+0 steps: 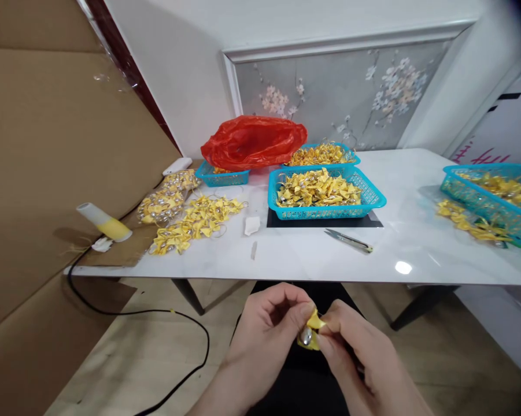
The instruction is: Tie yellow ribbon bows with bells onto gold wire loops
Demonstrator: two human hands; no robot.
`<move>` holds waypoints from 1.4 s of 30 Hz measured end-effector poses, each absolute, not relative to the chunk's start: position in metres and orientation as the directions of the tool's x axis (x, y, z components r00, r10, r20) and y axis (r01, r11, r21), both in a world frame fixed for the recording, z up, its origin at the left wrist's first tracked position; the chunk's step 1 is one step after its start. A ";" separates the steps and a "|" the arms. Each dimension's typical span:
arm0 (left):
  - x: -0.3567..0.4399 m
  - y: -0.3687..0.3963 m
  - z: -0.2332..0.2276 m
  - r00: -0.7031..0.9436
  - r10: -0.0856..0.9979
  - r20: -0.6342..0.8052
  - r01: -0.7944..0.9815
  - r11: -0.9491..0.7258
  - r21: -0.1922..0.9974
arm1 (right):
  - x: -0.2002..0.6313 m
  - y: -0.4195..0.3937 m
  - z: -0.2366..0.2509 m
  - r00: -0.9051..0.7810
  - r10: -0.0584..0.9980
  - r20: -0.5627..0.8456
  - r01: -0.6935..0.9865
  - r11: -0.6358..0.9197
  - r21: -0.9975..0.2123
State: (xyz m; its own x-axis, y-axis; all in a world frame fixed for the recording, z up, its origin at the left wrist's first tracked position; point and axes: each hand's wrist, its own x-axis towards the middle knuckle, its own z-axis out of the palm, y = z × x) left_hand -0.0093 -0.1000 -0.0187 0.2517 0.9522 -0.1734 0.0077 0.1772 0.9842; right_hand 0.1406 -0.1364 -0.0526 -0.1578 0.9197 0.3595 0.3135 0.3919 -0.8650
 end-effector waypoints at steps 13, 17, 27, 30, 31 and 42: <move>-0.015 -0.097 -0.004 0.352 0.918 -0.183 0.278 0.084 0.957 | 0.159 -0.139 -0.056 -0.267 0.960 0.077 0.220 0.139 -0.966; -0.013 -0.096 -0.005 0.369 0.911 -0.185 0.315 0.065 0.947 | 0.152 -0.137 -0.048 -0.226 0.974 -0.036 0.181 0.006 -0.983; -0.034 -0.107 -0.012 0.463 0.872 -0.160 -0.096 0.229 0.969 | 0.141 -0.136 -0.037 -0.096 0.986 -0.138 -0.137 -0.150 -0.979; -0.029 -0.110 -0.017 0.430 0.882 -0.194 -0.151 0.282 0.947 | 0.139 -0.138 -0.038 -0.060 0.994 -0.095 -0.118 -0.102 -0.988; -0.026 -0.110 -0.018 0.410 0.890 -0.199 -0.164 0.286 0.944 | 0.139 -0.138 -0.038 -0.045 0.997 -0.069 -0.102 -0.073 -0.992; -0.018 -0.116 -0.016 0.254 0.939 -0.233 -0.279 0.302 0.911 | 0.140 -0.141 -0.052 -0.073 0.944 0.322 0.197 0.330 -0.923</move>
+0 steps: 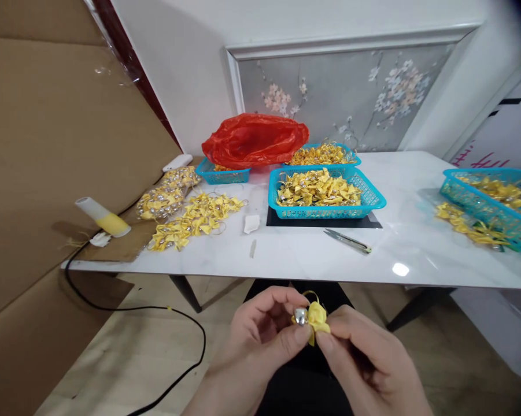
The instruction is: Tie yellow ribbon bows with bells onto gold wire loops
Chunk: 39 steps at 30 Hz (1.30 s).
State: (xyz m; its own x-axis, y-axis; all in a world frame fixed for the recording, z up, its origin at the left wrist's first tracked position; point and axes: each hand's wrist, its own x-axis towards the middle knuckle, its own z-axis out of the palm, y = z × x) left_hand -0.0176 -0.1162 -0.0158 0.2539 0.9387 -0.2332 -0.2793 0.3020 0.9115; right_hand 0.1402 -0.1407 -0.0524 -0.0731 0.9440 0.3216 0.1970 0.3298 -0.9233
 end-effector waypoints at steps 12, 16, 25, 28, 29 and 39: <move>-0.013 -0.113 -0.010 0.152 0.987 -0.052 -0.020 0.055 0.998 | 0.180 -0.117 -0.020 -0.216 0.907 0.361 0.352 0.417 -0.838; -0.014 -0.114 -0.008 0.196 0.979 0.050 -0.027 -0.046 0.999 | 0.171 -0.116 -0.019 -0.252 0.918 0.306 0.303 0.375 -0.876; -0.022 -0.112 0.000 0.290 0.928 0.233 0.002 -0.244 0.970 | 0.167 -0.124 -0.015 -0.217 0.959 0.183 0.199 0.227 -0.953; -0.026 -0.113 0.002 0.287 0.941 0.180 0.047 -0.202 0.978 | 0.165 -0.123 -0.011 -0.212 0.961 0.176 0.173 0.214 -0.961; -0.027 -0.114 0.003 0.287 0.947 0.144 0.057 -0.167 0.984 | 0.165 -0.123 -0.010 -0.212 0.961 0.178 0.169 0.215 -0.962; -0.021 -0.113 0.006 0.250 0.965 -0.079 -0.146 0.118 0.982 | 0.157 -0.121 -0.013 -0.161 0.969 0.188 0.140 0.211 -0.967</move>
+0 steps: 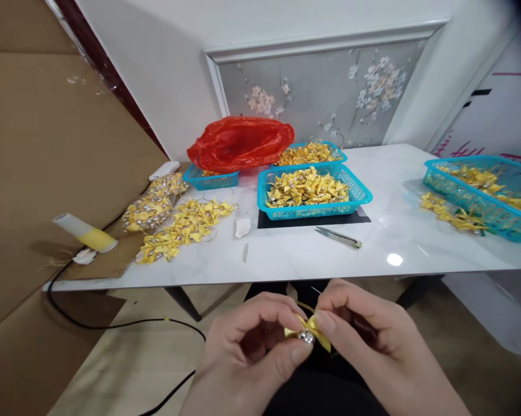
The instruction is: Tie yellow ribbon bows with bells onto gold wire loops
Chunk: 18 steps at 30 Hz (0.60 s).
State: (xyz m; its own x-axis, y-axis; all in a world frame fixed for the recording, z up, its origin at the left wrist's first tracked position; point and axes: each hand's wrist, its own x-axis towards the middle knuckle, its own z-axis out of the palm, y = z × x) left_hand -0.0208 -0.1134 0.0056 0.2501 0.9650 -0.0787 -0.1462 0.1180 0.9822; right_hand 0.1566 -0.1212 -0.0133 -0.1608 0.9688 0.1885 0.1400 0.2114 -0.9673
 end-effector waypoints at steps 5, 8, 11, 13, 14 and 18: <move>-0.024 -0.108 -0.001 0.262 0.930 -0.258 -0.344 0.340 0.875 | 0.160 -0.122 -0.022 -0.086 0.960 0.267 0.130 0.276 -0.952; -0.028 -0.107 -0.007 0.325 0.877 -0.353 -0.501 0.476 0.722 | 0.159 -0.126 -0.026 -0.058 0.955 0.291 0.091 0.295 -0.951; -0.031 -0.107 -0.011 0.428 0.828 -0.363 -0.626 0.561 0.542 | 0.155 -0.128 -0.024 -0.035 0.926 0.376 0.108 0.377 -0.920; -0.032 -0.106 -0.012 0.480 0.804 -0.351 -0.680 0.593 0.430 | 0.152 -0.127 -0.018 -0.045 0.897 0.439 0.193 0.439 -0.877; -0.031 -0.106 -0.012 0.497 0.798 -0.340 -0.701 0.600 0.386 | 0.151 -0.126 -0.014 -0.069 0.877 0.475 0.246 0.477 -0.844; -0.029 -0.105 -0.009 0.530 0.802 -0.274 -0.748 0.595 0.294 | 0.145 -0.119 0.001 -0.076 0.737 0.671 0.375 0.645 -0.666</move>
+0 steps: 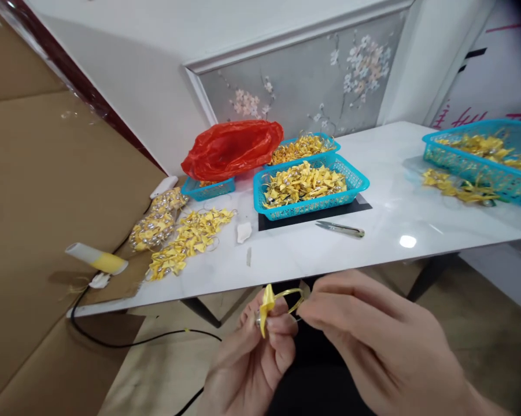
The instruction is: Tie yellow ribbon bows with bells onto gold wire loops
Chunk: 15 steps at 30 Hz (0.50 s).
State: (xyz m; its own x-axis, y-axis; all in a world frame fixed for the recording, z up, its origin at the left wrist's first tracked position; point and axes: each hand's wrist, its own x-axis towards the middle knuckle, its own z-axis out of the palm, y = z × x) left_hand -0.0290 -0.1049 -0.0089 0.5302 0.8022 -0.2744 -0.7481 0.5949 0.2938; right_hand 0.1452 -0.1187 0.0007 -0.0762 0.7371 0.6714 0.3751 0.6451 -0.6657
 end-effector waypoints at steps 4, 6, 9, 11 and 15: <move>-0.025 -0.102 -0.006 0.565 0.803 -0.189 -0.745 0.595 0.300 | 0.138 -0.115 0.003 -0.045 0.729 0.683 0.422 0.634 -0.648; -0.024 -0.100 -0.006 0.577 0.801 -0.157 -0.738 0.594 0.320 | 0.135 -0.115 0.000 -0.065 0.740 0.669 0.440 0.623 -0.646; -0.024 -0.098 -0.009 0.581 0.807 -0.106 -0.738 0.578 0.349 | 0.133 -0.113 -0.003 -0.051 0.683 0.729 0.442 0.670 -0.597; -0.024 -0.098 -0.010 0.583 0.808 -0.084 -0.739 0.570 0.361 | 0.133 -0.112 -0.003 -0.034 0.639 0.768 0.438 0.700 -0.564; -0.025 -0.099 -0.012 0.591 0.804 -0.064 -0.734 0.569 0.372 | 0.134 -0.113 -0.001 -0.042 0.645 0.763 0.448 0.695 -0.562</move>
State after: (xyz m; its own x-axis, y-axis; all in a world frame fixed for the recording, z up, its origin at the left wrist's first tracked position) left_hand -0.0251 -0.0986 -0.0124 0.5908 0.8043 -0.0637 -0.7338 0.5685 0.3719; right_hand 0.1342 -0.1133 -0.0008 -0.0423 0.6448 0.7632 0.4480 0.6951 -0.5624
